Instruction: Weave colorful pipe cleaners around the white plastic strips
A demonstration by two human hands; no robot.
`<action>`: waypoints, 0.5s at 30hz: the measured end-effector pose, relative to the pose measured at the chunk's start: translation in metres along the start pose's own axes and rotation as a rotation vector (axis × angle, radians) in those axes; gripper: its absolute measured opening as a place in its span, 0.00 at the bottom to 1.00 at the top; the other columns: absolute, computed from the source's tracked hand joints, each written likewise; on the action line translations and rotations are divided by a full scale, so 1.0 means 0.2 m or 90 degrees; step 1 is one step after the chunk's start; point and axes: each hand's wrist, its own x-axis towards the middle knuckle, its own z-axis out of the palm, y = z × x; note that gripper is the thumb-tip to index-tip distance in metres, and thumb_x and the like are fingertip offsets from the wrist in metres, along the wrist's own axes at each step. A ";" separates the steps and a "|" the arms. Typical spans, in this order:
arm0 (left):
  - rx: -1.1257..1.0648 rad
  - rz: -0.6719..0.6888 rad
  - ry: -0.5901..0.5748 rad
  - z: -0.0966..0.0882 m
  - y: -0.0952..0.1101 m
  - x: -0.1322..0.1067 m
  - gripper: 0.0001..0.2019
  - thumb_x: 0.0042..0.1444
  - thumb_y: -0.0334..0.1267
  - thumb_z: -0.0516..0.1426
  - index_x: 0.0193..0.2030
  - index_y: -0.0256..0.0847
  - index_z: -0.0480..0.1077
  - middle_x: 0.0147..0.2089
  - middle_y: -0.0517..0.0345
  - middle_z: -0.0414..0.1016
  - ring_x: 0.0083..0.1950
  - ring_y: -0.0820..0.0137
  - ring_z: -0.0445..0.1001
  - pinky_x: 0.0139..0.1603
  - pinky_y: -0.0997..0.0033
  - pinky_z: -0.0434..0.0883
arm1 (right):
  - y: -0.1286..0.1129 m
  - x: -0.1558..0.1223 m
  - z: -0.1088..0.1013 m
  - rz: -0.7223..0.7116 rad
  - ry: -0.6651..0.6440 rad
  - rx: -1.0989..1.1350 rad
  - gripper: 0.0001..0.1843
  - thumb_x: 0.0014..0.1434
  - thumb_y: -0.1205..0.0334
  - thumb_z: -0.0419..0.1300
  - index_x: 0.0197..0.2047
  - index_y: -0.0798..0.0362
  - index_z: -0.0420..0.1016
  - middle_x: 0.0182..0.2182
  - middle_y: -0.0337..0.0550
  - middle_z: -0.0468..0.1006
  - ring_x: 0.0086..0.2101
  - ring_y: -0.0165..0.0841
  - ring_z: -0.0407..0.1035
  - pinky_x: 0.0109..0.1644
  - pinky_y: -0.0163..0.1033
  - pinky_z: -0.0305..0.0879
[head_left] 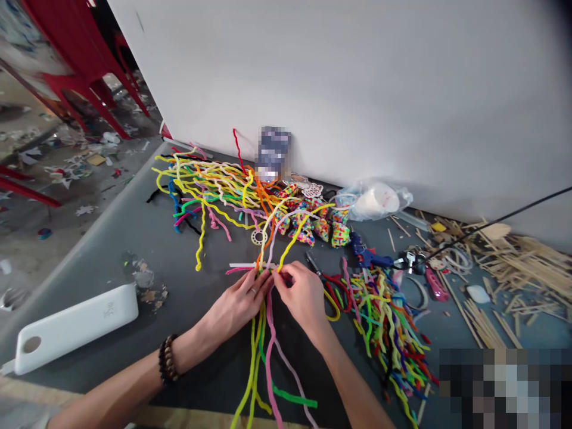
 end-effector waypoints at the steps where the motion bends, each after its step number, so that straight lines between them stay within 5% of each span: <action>1: 0.000 0.002 -0.006 0.00 0.00 0.00 0.25 0.67 0.26 0.52 0.70 0.28 0.66 0.72 0.41 0.67 0.70 0.56 0.70 0.69 0.60 0.71 | 0.00 -0.02 0.00 -0.012 -0.002 0.010 0.09 0.66 0.61 0.63 0.32 0.50 0.79 0.32 0.38 0.80 0.32 0.31 0.74 0.37 0.34 0.61; 10: -0.031 0.010 0.010 0.00 -0.01 0.00 0.23 0.67 0.26 0.52 0.68 0.27 0.67 0.72 0.41 0.68 0.69 0.55 0.71 0.67 0.59 0.74 | 0.00 -0.08 0.01 -0.134 -0.003 -0.054 0.10 0.69 0.67 0.59 0.38 0.49 0.81 0.38 0.39 0.83 0.35 0.30 0.77 0.38 0.35 0.63; 15: -0.183 -0.030 0.067 0.04 -0.07 -0.03 0.24 0.68 0.25 0.50 0.70 0.30 0.64 0.70 0.44 0.70 0.70 0.58 0.69 0.61 0.62 0.78 | -0.02 -0.08 0.05 -0.145 0.027 -0.100 0.12 0.71 0.66 0.57 0.35 0.49 0.80 0.34 0.39 0.82 0.32 0.31 0.76 0.37 0.37 0.63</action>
